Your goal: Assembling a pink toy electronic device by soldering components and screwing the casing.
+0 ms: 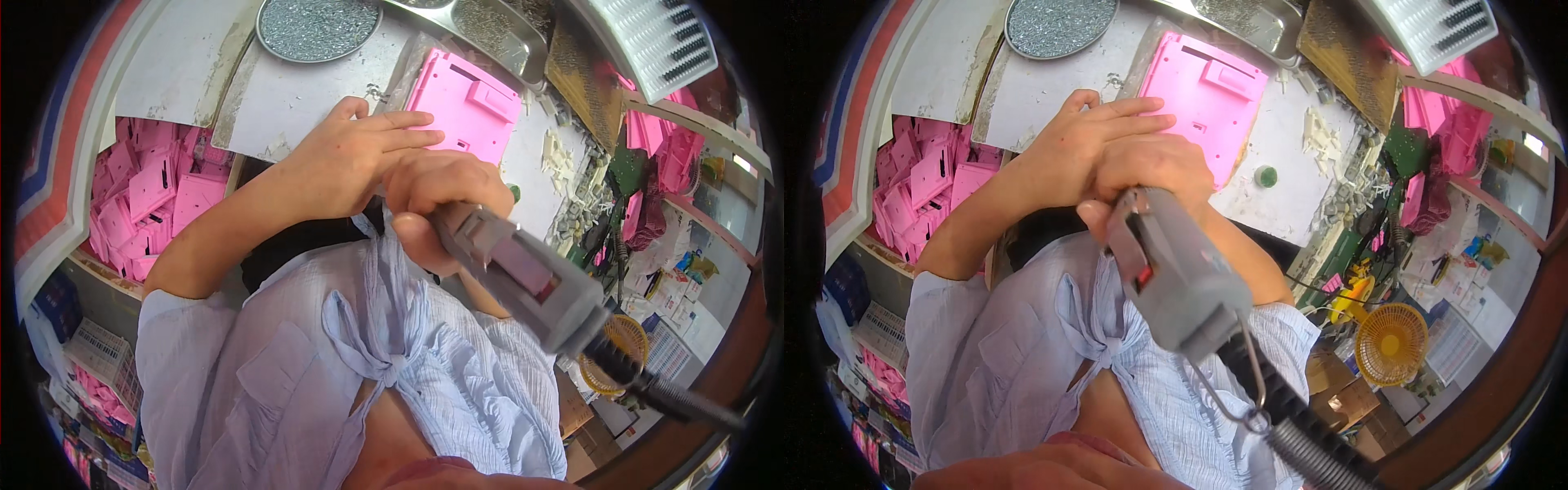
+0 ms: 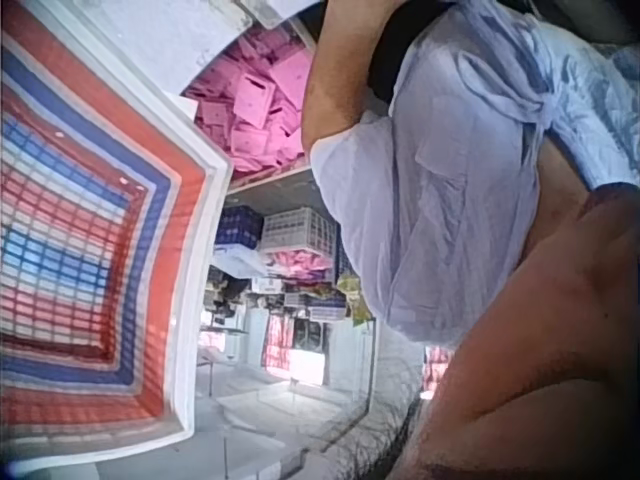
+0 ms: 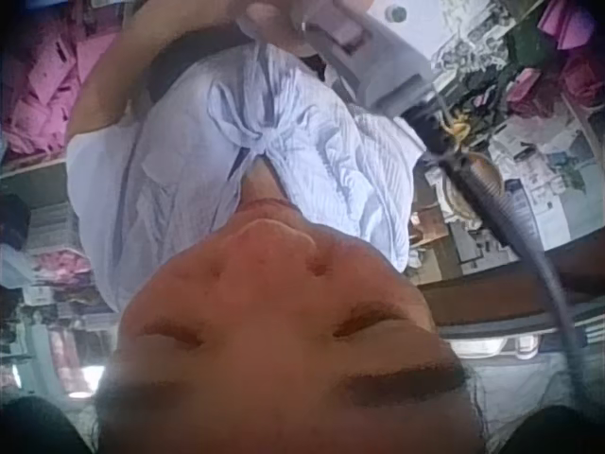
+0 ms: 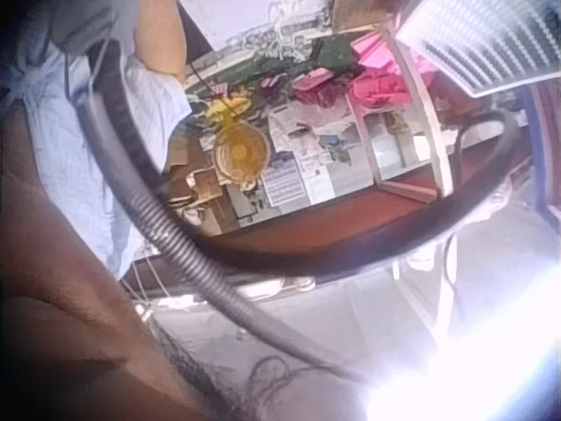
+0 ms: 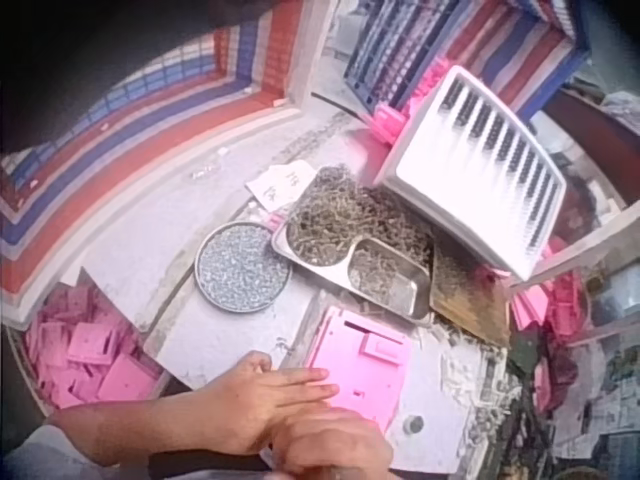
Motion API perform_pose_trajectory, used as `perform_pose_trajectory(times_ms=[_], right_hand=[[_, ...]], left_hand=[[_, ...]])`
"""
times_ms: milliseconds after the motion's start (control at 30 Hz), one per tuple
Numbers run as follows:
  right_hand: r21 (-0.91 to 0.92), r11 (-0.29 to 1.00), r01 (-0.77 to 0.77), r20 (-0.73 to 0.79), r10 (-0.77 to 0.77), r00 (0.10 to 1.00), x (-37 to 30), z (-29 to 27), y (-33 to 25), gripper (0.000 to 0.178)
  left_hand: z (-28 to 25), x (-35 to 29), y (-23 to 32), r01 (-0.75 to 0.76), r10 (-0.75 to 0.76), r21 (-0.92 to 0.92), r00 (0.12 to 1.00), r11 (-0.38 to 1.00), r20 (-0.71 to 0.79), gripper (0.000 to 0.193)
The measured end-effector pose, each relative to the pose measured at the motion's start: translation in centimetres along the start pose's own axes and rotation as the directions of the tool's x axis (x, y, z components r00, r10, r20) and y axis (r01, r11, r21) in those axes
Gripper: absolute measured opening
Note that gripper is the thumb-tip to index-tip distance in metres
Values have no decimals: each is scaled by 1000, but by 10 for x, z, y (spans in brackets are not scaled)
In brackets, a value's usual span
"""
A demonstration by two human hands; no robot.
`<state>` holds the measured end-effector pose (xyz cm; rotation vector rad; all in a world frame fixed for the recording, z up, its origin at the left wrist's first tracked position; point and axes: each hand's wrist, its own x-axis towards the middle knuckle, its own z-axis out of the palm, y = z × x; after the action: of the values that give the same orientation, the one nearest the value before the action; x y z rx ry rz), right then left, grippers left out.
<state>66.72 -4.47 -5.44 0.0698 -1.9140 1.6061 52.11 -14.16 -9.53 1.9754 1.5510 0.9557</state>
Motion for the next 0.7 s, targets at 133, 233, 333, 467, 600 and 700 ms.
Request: perform_pose_trajectory(times_ms=[133, 233, 333, 467, 600, 700], right_hand=[[186, 981, -59, -66, 72, 995, 8, -45, -24, 17], [199, 979, 42, -206, -1, 979, 0, -104, -52, 23], [131, 991, 6, -291, 33, 956, -13, -141, -60, 22], [75, 997, 7, -494, 31, 869, -31, -134, -30, 18], [-2, 1000, -29, -452, 25, 891, -31, -137, -5, 14], [-11, 999, 53, -412, -53, 910, -14, -144, -10, 12]], left_hand=[[-1, 8, 4, 7, -12, 154, 1000, 988, 27, 45], [-4, 22, 14, -47, 41, 207, 999, 977, 35, 42], [21, 51, 23, -54, 65, 78, 986, 996, -152, 41], [46, 70, 19, -69, 95, 339, 994, 938, -59, 44], [48, 75, 20, -83, 118, 381, 990, 921, -71, 37], [48, 74, 20, -57, 89, 371, 994, 927, -69, 37]])
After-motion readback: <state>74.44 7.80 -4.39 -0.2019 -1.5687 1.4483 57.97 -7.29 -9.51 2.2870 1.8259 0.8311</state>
